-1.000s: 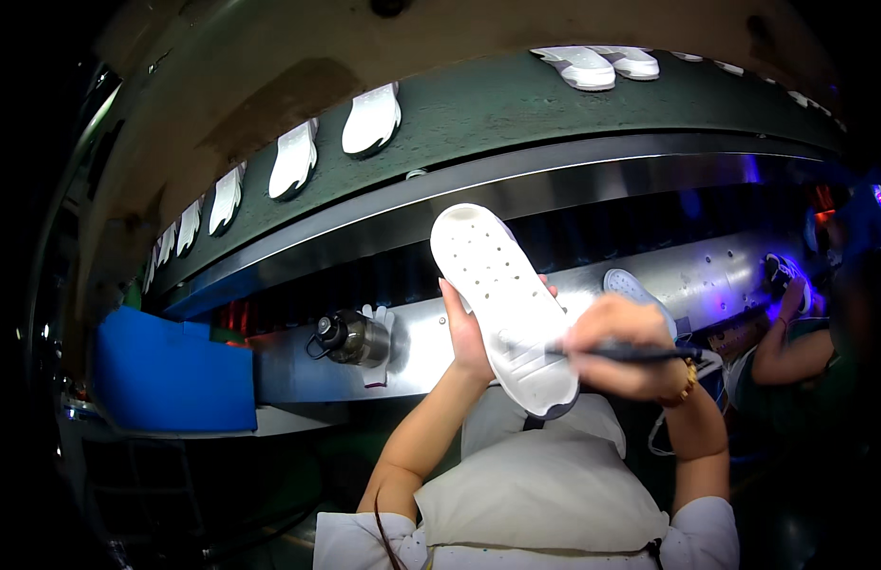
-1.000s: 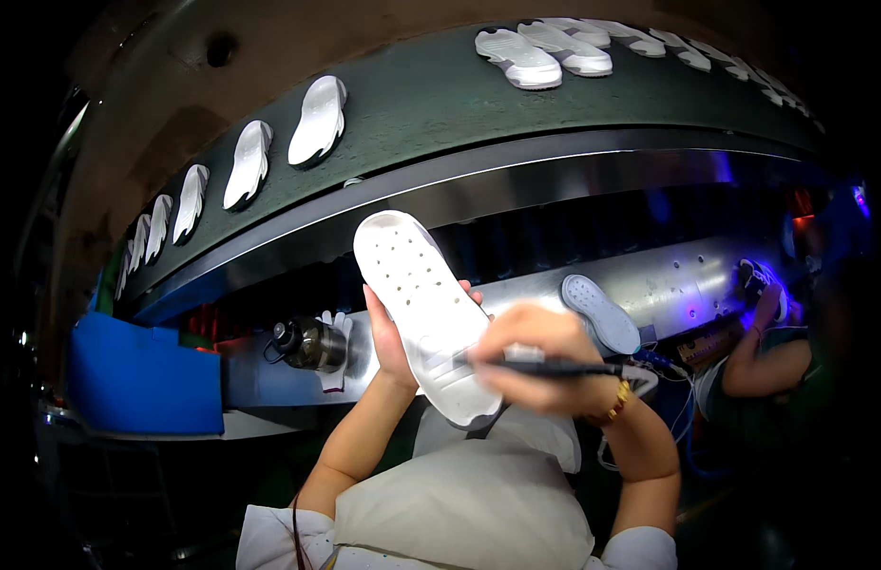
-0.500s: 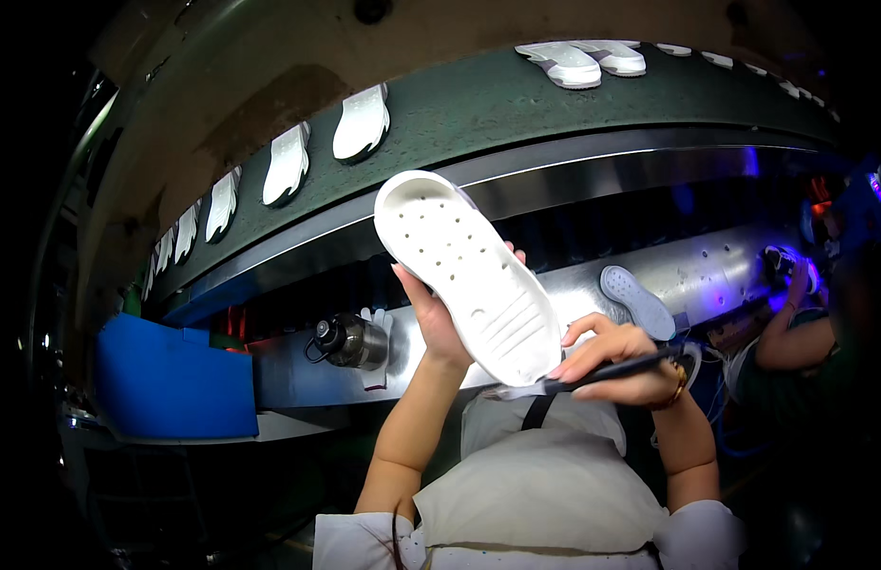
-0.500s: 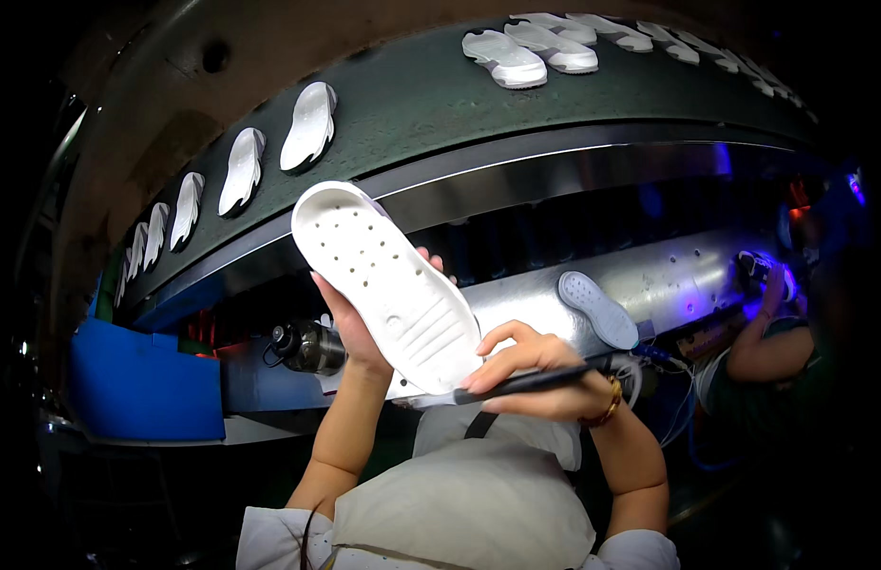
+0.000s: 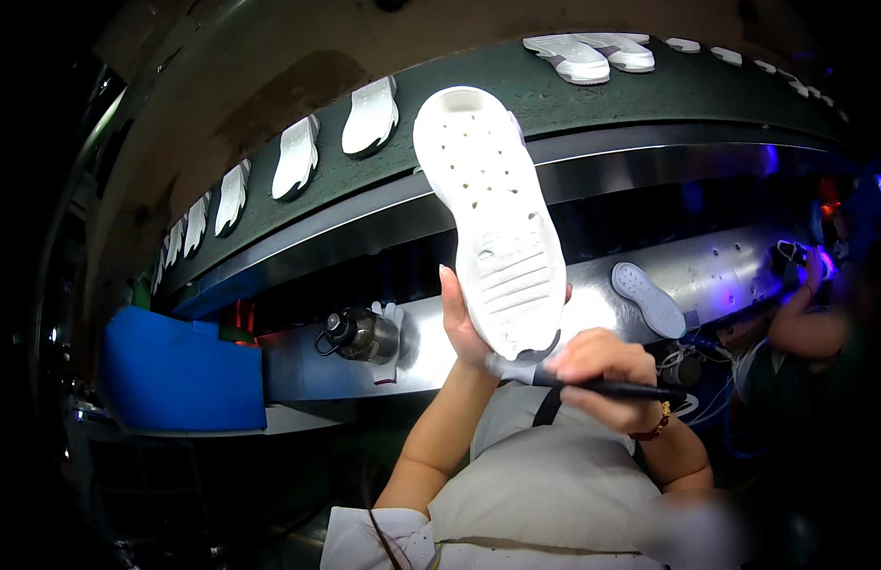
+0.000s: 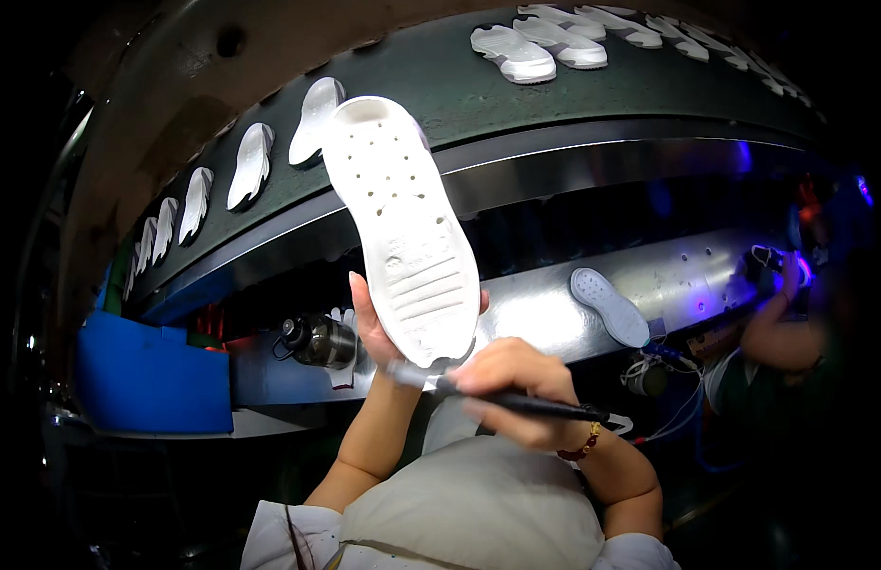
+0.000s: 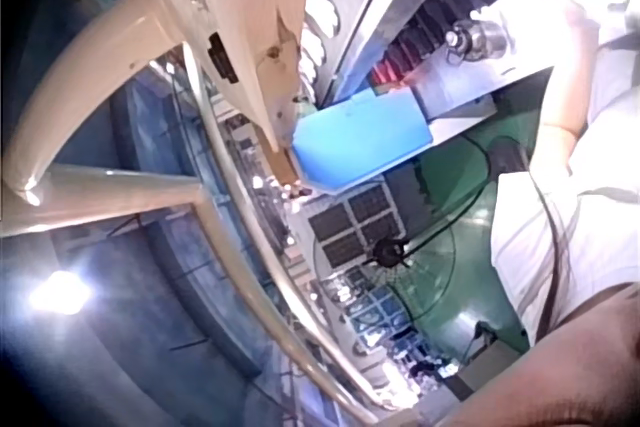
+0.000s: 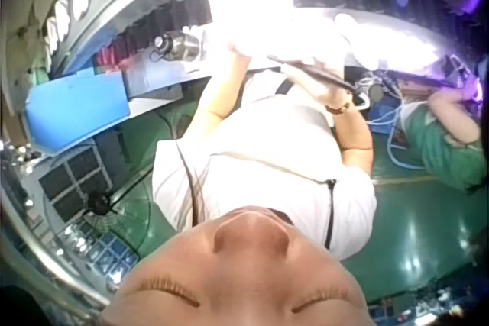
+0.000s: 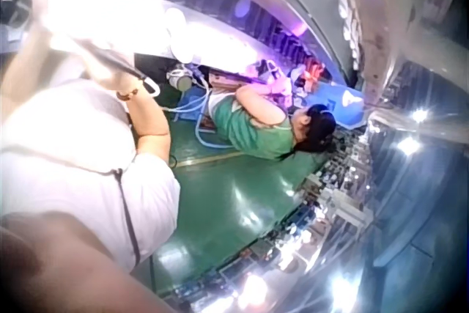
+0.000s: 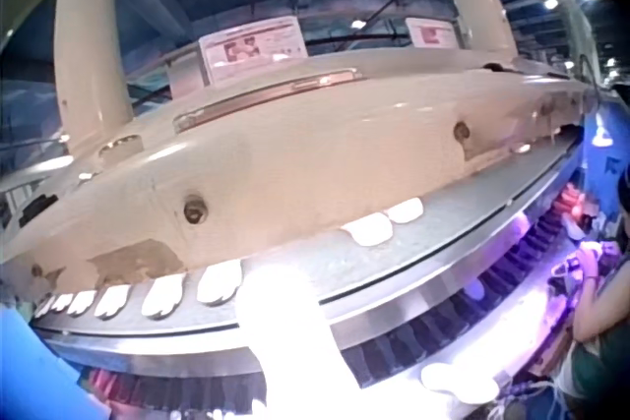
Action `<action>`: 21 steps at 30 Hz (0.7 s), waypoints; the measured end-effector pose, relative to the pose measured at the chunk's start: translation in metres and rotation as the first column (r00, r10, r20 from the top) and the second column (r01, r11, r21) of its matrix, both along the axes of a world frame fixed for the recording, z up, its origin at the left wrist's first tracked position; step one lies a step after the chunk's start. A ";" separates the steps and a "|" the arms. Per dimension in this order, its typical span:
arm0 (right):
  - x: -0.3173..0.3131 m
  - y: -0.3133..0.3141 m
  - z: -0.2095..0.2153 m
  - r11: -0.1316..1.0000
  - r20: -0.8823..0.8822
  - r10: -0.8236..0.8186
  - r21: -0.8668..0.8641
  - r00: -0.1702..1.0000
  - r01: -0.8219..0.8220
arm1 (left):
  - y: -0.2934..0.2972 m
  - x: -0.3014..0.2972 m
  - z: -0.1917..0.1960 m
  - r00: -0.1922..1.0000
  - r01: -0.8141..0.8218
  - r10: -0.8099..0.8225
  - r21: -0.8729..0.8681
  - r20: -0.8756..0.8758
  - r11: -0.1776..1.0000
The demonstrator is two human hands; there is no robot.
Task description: The person repeatedly picks white slipper soles from a conveyor belt and uses a handheld tool to scrape or trim the bottom surface. The person flips each sole to work different areas, then places it back on the belt. Another worker is visible nearby performing a similar task.
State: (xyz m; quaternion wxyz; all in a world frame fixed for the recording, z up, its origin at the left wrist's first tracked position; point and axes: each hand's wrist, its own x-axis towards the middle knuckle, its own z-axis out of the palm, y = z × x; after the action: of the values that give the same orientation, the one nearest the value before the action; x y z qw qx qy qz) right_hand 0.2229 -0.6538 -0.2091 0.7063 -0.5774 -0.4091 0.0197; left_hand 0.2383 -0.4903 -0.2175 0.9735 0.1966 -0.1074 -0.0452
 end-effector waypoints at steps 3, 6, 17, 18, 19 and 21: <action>0.006 -0.005 0.006 0.999 -0.004 -0.015 0.044 1.000 0.015 | 0.000 0.002 0.003 1.000 -0.015 0.015 0.043 0.011 0.999; 0.021 -0.010 0.002 0.997 -0.024 -0.044 -0.072 0.999 0.042 | 0.001 0.003 0.003 1.000 0.010 -0.012 0.123 0.014 0.992; 0.050 -0.030 0.021 0.910 -0.064 0.312 -0.265 0.948 -0.318 | 0.016 -0.003 -0.004 0.995 0.099 -0.102 0.304 -0.007 0.948; 0.054 -0.033 0.024 0.903 -0.037 0.363 -0.232 0.931 -0.361 | 0.017 -0.002 -0.001 0.992 0.119 -0.126 0.328 0.000 0.937; 0.057 -0.037 0.024 0.909 -0.076 0.376 -0.164 0.924 -0.383 | 0.018 0.000 0.001 0.988 0.142 -0.153 0.351 0.003 0.926; 0.061 -0.036 0.020 0.959 -0.040 0.222 -0.174 0.974 -0.226 | 0.018 0.003 0.008 0.979 0.201 -0.186 0.437 -0.078 0.877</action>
State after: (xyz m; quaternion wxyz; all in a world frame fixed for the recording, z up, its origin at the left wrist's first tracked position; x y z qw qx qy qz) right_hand 0.2837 -0.6899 -0.1889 0.6495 -0.5876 -0.4613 0.1417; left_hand 0.2415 -0.4725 -0.2098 0.8955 0.4001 -0.0972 -0.1688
